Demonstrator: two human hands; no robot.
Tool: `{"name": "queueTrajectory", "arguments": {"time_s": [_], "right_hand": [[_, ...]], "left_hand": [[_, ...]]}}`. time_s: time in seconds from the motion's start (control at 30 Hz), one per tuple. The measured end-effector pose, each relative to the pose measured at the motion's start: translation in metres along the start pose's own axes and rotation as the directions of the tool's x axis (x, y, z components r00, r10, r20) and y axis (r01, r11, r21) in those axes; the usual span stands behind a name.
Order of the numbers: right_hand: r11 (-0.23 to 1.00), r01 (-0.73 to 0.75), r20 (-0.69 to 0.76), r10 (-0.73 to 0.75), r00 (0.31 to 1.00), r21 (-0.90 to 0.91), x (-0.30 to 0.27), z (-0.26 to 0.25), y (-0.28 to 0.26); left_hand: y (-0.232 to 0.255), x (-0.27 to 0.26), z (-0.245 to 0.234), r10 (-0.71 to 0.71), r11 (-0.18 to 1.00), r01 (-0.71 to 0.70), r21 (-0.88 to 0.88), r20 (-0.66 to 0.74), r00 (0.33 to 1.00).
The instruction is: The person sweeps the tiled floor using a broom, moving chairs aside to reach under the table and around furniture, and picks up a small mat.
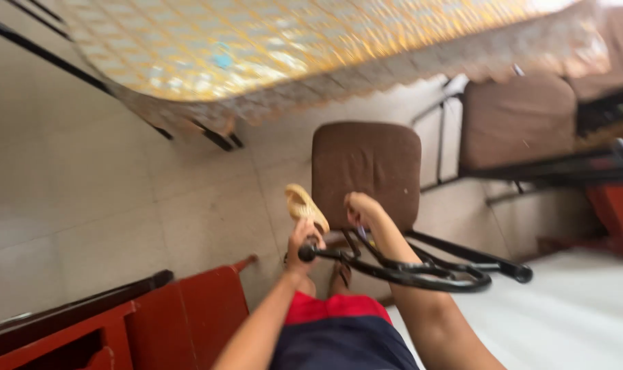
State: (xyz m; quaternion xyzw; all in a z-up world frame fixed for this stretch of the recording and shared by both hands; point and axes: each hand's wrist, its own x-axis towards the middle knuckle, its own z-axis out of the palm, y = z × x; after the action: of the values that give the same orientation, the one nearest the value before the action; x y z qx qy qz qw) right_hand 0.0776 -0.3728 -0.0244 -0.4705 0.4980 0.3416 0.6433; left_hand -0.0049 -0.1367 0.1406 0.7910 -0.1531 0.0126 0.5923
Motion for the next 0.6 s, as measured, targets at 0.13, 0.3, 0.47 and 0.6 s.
{"name": "queueTrajectory", "arguments": {"time_s": [0.13,0.3,0.47,0.6], "right_hand": [[0.980,-0.087,-0.034,0.083,0.996,-0.177,0.005,0.045,-0.029],[0.992,-0.105,-0.101,0.098,0.990,-0.072,0.049,0.108,-0.133],[0.989,-0.072,-0.013,0.071,0.997,-0.127,0.072,0.172,-0.207],[0.987,0.039,0.087,-0.026,0.996,-0.158,0.041,0.191,-0.225]], "left_hand": [[-0.006,0.035,-0.037,0.081,0.993,-0.069,0.100,-0.124,0.989],[-0.037,0.103,-0.080,0.038,0.992,-0.013,0.125,-0.204,0.978],[-0.083,0.178,-0.120,0.002,0.987,0.049,0.155,-0.310,0.951],[-0.112,0.225,-0.151,0.205,0.949,-0.091,0.303,-0.371,0.906]]}}
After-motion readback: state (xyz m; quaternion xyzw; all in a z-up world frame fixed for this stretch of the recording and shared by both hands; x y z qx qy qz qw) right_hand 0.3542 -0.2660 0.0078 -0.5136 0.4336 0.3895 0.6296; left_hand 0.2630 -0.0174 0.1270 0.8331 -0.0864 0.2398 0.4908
